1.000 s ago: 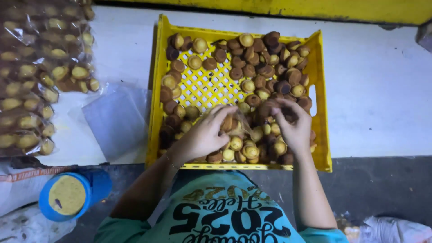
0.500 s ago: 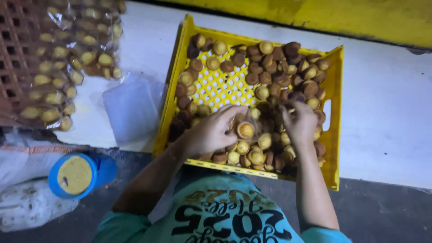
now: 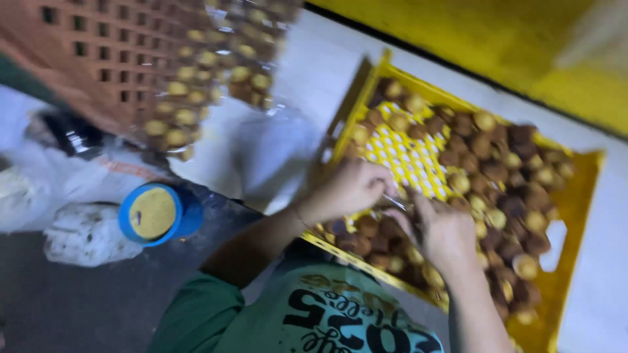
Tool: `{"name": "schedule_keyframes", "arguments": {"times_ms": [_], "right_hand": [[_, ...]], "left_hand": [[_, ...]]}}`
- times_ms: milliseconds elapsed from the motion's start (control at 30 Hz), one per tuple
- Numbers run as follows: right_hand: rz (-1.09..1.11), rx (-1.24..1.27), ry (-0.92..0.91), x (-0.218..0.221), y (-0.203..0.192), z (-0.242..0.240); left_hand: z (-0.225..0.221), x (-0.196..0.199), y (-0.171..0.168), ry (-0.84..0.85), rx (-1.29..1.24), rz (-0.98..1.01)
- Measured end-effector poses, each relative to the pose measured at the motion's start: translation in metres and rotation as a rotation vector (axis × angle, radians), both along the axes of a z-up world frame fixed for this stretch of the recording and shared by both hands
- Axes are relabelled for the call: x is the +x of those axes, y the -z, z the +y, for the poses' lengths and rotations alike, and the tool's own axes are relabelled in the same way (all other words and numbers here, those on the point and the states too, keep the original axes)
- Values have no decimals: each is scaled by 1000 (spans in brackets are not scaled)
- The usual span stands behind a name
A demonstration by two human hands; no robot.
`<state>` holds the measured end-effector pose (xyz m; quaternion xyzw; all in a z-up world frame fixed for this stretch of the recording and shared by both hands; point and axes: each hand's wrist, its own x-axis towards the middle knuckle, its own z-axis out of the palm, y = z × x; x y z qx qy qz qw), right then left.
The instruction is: The person packs small round baked goods from a yellow crate into plastic bags by hand and then places the filled bags into a brown crate.
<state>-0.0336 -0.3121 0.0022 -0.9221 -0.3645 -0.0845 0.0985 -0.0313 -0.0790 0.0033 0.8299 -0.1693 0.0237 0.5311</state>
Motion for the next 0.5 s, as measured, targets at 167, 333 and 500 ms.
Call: {"name": "schedule_keyframes", "arguments": {"times_ms": [167, 333, 500], "right_hand": [[101, 221, -129, 2, -38, 47], [137, 428, 12, 4, -53, 53], [142, 467, 393, 14, 13, -22]], "left_hand": [[36, -16, 15, 94, 50, -159], [139, 64, 43, -134, 184, -91], [324, 224, -22, -391, 361, -5]]}}
